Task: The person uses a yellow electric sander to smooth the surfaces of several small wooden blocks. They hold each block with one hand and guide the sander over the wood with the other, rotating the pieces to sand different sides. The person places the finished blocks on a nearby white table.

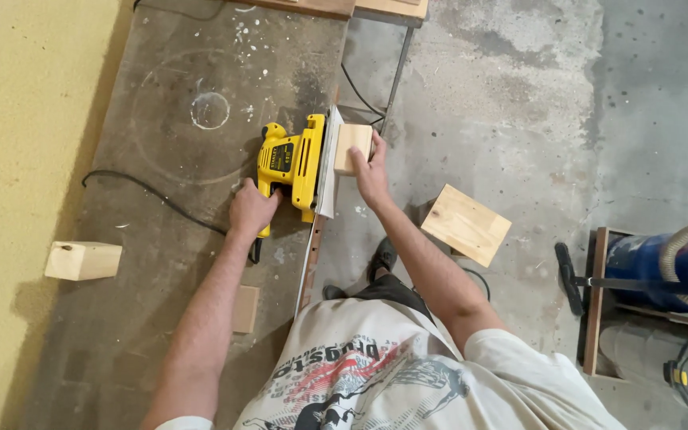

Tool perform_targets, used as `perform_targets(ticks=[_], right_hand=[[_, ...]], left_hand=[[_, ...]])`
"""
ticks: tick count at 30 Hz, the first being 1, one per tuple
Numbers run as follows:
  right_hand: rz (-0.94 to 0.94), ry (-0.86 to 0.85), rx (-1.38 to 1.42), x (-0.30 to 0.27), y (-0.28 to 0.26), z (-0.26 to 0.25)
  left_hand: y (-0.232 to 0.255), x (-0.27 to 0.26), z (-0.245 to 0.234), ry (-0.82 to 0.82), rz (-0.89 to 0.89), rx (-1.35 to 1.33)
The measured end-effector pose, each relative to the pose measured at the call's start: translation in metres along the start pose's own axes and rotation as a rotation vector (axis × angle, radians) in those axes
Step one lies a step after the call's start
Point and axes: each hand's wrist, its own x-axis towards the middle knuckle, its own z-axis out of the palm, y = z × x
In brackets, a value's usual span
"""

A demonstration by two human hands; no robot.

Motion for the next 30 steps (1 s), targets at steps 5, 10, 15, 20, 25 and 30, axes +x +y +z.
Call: perform_targets(ticks=[5,10,15,20,25,30], right_hand=[[0.056,-0.053,0.014,-0.046,0.023,-0.003],[0.139,-0.064,-0.063,-0.06,0.053,-0.009],[0.024,-0.016,0.084,-0.01,0.039,0.003],[-0.046,-0.009,0.041,0.034,0.027,-0.001],[-0.039,-0.05,0.066,-0.024,0.002,0.002],[0.065,-0.035,-0.05,-0.067,0.052,-0.007]], left_hand=[[-0.006,0.014,0.008,0.037,-0.011,-0.01],[-0.002,0.004,0.001,0.009,-0.006,-0.02],[-0.007,0.008,0.003,0.018,0.003,-0.033],[-0.003,0.003,0.0,0.006,-0.001,-0.013],[0.001,0.005,0.001,0.032,-0.019,-0.036],[-0.006,0.007,0.005,0.031,-0.004,-0.035]])
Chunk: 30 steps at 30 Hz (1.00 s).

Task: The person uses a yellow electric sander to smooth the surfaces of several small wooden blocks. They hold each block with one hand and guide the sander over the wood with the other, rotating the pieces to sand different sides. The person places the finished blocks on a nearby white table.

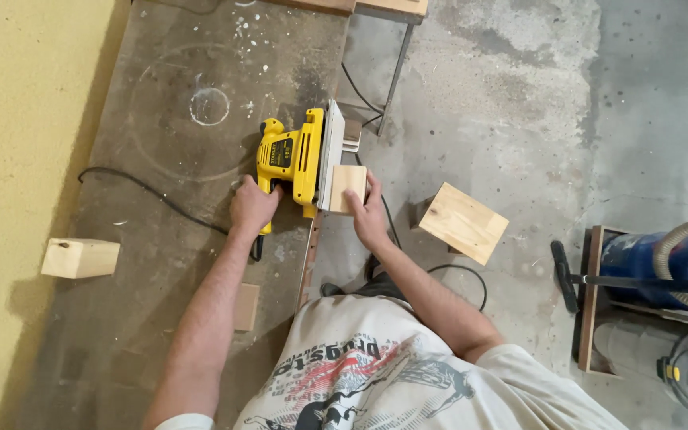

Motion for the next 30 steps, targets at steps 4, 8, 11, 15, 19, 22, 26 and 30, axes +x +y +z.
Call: perform_targets(ticks=[4,8,11,15,19,22,26,30], right_hand=[[-0.007,-0.036,0.123,0.028,-0.018,0.003],[-0.127,0.01,0.203,0.077,-0.035,0.01],[-0.149,0.025,0.23,0.108,-0.014,0.005],[-0.134,-0.004,0.207,0.051,-0.051,0.01],[-0.061,-0.011,0.186,0.016,-0.026,0.0],[0.085,-0.058,-0.001,-0.004,-0.029,-0.013],[0.311,-0.056,0.785,0.005,0.027,-0.038],[0.324,-0.331,1.103,-0.007,0.005,-0.053]], left_hand=[[-0.003,0.001,-0.001,-0.019,0.004,0.014],[0.003,-0.002,-0.004,-0.011,0.007,0.029],[0.001,-0.006,-0.002,-0.018,0.004,0.032],[0.001,-0.001,-0.002,-0.007,0.001,0.01],[0.001,-0.013,-0.003,-0.015,0.006,0.014],[0.005,-0.003,-0.003,-0.002,0.022,0.029],[0.0,-0.006,-0.004,-0.007,0.011,0.022],[0.002,-0.005,-0.007,-0.023,0.013,0.026]])
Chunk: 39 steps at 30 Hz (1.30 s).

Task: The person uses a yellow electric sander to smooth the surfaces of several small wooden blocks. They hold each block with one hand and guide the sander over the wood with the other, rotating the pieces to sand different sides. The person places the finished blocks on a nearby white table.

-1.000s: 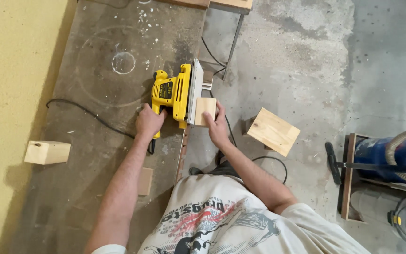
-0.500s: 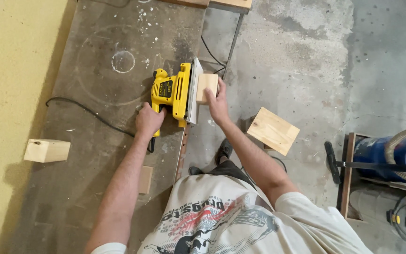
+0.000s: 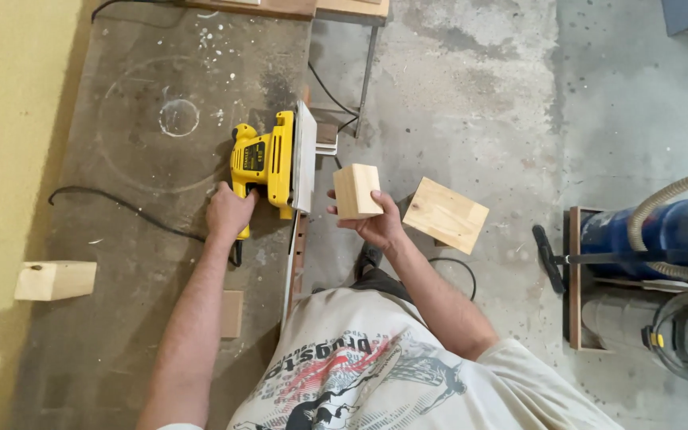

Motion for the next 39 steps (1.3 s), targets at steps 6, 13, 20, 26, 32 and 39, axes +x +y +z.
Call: perform_targets(ticks=[6,13,20,26,32,39], right_hand=[[-0.056,0.087,0.009,-0.002,-0.021,0.021],[-0.135,0.321,-0.28,0.024,0.008,-0.019],[-0.358,0.335,-1.207,0.02,0.034,0.054],[-0.493,0.344,-1.291,0.071,0.017,0.051],[-0.52,0.342,-1.285,0.081,0.01,0.053],[-0.38,0.351,-1.276,0.022,0.046,0.042]], left_hand=[[0.002,-0.003,0.001,0.01,-0.003,0.009],[-0.002,0.002,0.005,0.022,-0.02,-0.005],[0.001,0.0,0.003,0.02,-0.016,-0.005],[-0.002,0.002,0.005,0.011,-0.009,-0.001],[0.006,-0.007,0.0,0.016,-0.025,-0.025],[0.003,-0.001,0.004,0.013,-0.03,-0.033]])
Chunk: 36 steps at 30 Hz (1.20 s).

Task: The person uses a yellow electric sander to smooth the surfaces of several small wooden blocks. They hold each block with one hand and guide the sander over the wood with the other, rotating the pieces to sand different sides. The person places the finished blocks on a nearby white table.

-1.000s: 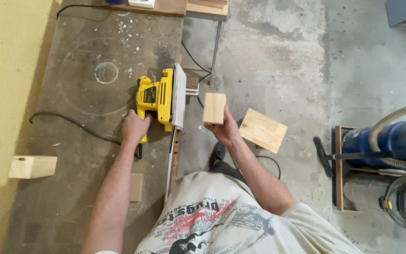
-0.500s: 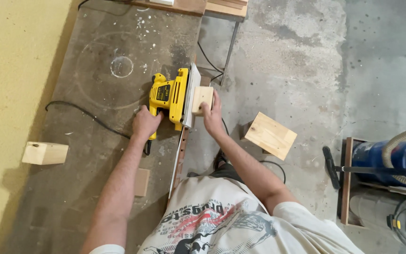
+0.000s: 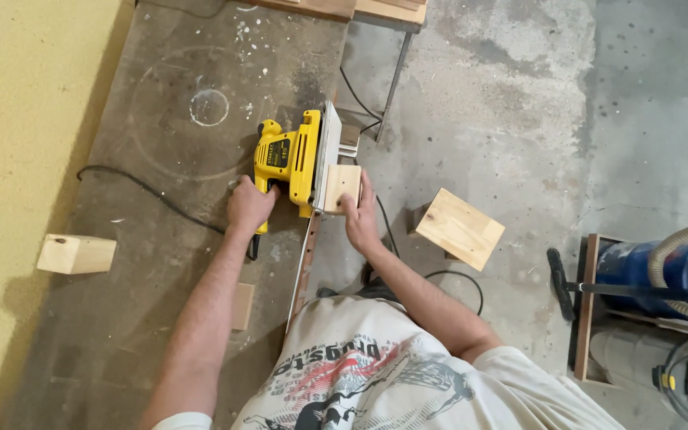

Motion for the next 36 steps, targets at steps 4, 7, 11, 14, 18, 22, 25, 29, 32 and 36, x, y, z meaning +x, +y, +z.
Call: perform_targets(ticks=[4,7,11,14,18,22,25,29,32,36], right_hand=[[-0.011,-0.001,0.008,0.034,-0.02,0.002],[-0.07,0.08,-0.022,0.079,-0.015,0.001],[-0.082,0.122,-0.051,0.099,-0.008,0.002],[-0.131,0.116,-0.05,0.064,-0.005,0.0],[-0.165,0.047,-0.058,0.005,0.018,0.002],[-0.158,0.073,0.001,0.027,0.009,0.008],[-0.2,0.093,0.015,0.066,-0.015,0.007],[-0.108,0.106,-0.009,0.096,-0.011,0.001],[-0.096,0.08,-0.027,0.057,-0.03,0.003],[-0.026,0.023,-0.036,0.011,-0.016,-0.002]], left_hand=[[-0.001,0.0,-0.002,-0.015,0.005,0.007],[0.001,0.001,-0.003,-0.001,0.022,0.018],[-0.002,0.001,0.001,-0.005,0.017,0.032],[0.001,0.004,0.002,-0.002,0.009,0.034],[-0.004,0.005,0.001,0.007,0.031,0.023],[-0.008,0.009,0.004,0.007,0.037,0.031],[-0.008,0.011,0.005,0.009,0.037,0.038],[-0.006,0.006,0.004,0.013,0.035,0.028],[-0.001,0.0,0.0,0.01,0.022,0.005],[0.001,-0.004,-0.001,0.012,0.032,0.012]])
